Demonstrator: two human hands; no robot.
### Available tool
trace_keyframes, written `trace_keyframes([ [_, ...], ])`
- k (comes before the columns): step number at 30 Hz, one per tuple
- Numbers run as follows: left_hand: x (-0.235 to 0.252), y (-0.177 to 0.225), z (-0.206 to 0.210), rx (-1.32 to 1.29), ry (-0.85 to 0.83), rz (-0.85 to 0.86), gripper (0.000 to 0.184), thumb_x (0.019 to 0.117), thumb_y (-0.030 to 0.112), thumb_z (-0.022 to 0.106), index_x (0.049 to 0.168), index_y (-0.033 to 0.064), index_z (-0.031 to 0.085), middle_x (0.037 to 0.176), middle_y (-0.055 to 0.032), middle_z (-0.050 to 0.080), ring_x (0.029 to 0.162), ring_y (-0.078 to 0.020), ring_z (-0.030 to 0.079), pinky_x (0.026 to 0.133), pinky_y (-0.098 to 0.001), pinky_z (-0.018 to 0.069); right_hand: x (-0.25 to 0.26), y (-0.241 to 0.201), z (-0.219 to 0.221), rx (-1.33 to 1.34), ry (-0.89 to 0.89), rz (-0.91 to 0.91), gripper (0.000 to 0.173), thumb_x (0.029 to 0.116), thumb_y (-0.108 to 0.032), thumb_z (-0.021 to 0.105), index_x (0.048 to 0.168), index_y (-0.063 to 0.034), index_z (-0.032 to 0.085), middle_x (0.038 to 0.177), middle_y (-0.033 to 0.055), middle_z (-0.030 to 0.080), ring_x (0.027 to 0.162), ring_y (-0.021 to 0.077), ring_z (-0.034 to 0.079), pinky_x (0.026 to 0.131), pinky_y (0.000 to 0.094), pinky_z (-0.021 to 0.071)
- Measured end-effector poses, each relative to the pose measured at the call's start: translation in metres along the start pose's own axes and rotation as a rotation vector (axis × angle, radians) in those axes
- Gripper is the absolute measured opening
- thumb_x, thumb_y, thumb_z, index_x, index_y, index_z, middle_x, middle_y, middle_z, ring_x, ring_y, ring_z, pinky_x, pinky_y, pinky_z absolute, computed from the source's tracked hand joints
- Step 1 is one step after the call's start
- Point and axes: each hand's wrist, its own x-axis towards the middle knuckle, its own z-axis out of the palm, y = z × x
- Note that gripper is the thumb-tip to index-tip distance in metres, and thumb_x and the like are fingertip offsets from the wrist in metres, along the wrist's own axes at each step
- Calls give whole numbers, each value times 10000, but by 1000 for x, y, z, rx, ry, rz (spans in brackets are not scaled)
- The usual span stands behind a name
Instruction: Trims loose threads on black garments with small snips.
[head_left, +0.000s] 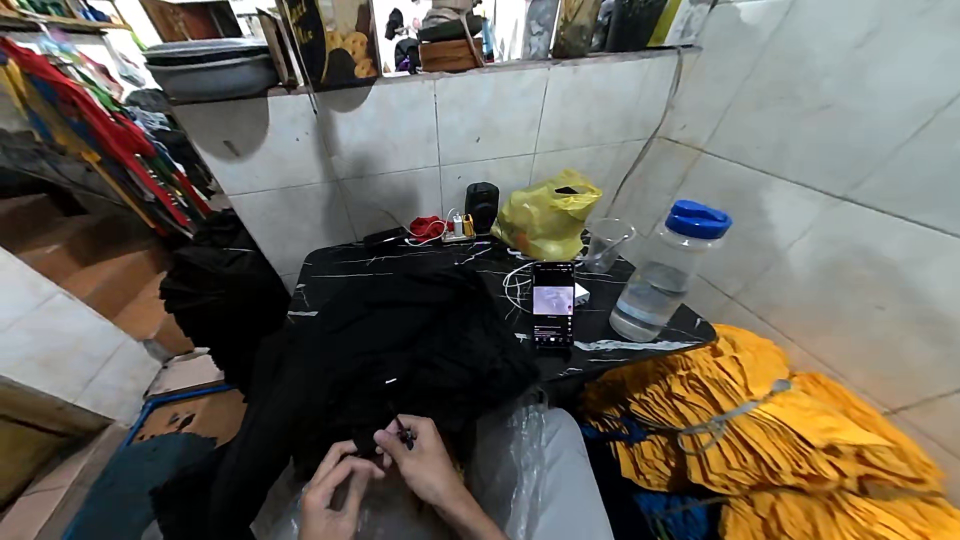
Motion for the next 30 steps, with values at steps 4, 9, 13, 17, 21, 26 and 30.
trace_keyframes([
  [4, 11, 13, 8, -86, 214, -122, 158, 955, 29, 638, 1093, -22, 695, 1041, -42, 725, 901, -89, 696, 825, -256, 604, -7, -1, 3, -18, -47, -46, 198, 1026, -184, 599, 962, -9, 667, 843, 29, 668, 729, 58, 619, 687, 222, 527],
  [9, 16, 15, 23, -106, 342, -227, 343, 815, -52, 779, 1138, -65, 667, 1092, -121, 712, 877, -160, 732, 736, -290, 653, -8, -4, 0, -266, -60, 40, 358, 1076, -359, 497, 1032, -54, 677, 877, 47, 683, 807, 137, 655, 780, 344, 545],
  [13, 10, 11, 34, -61, 295, -168, 186, 883, -58, 673, 1068, -54, 693, 1024, -83, 734, 892, -116, 726, 805, -264, 632, -7, -13, -2, -453, 18, 110, 572, 994, -642, 513, 994, -92, 669, 825, 64, 624, 772, 208, 618, 724, 438, 522],
  [17, 11, 12, 31, -111, 315, -182, 164, 899, -50, 642, 1058, -55, 678, 1012, -79, 719, 882, -110, 709, 806, -253, 614, -5, 2, 2, -242, 37, -20, 316, 1040, -323, 586, 955, -28, 661, 805, 60, 647, 721, 129, 632, 703, 303, 542],
  [21, 14, 10, 28, -134, 363, -180, 166, 912, -62, 615, 1071, -58, 664, 1012, -76, 709, 854, -111, 705, 731, -252, 620, -7, 5, 6, -254, 12, -100, 268, 1042, -258, 552, 906, -38, 622, 751, 50, 544, 674, 129, 535, 642, 296, 465],
  [26, 19, 11, 27, -116, 352, -168, 153, 911, -56, 641, 1058, -55, 684, 987, -78, 731, 836, -119, 723, 730, -265, 634, -10, -9, 1, -546, 80, 2, 471, 1026, -533, 540, 1104, -95, 696, 969, 83, 703, 896, 211, 676, 821, 438, 548],
  [30, 18, 13, 32, -74, 299, -179, 141, 900, -59, 653, 1033, -53, 698, 985, -81, 736, 861, -114, 727, 768, -258, 634, -11, -16, 0, -671, 82, 15, 250, 986, -264, 598, 1139, -86, 683, 1036, 94, 715, 941, 239, 696, 817, 463, 562],
])
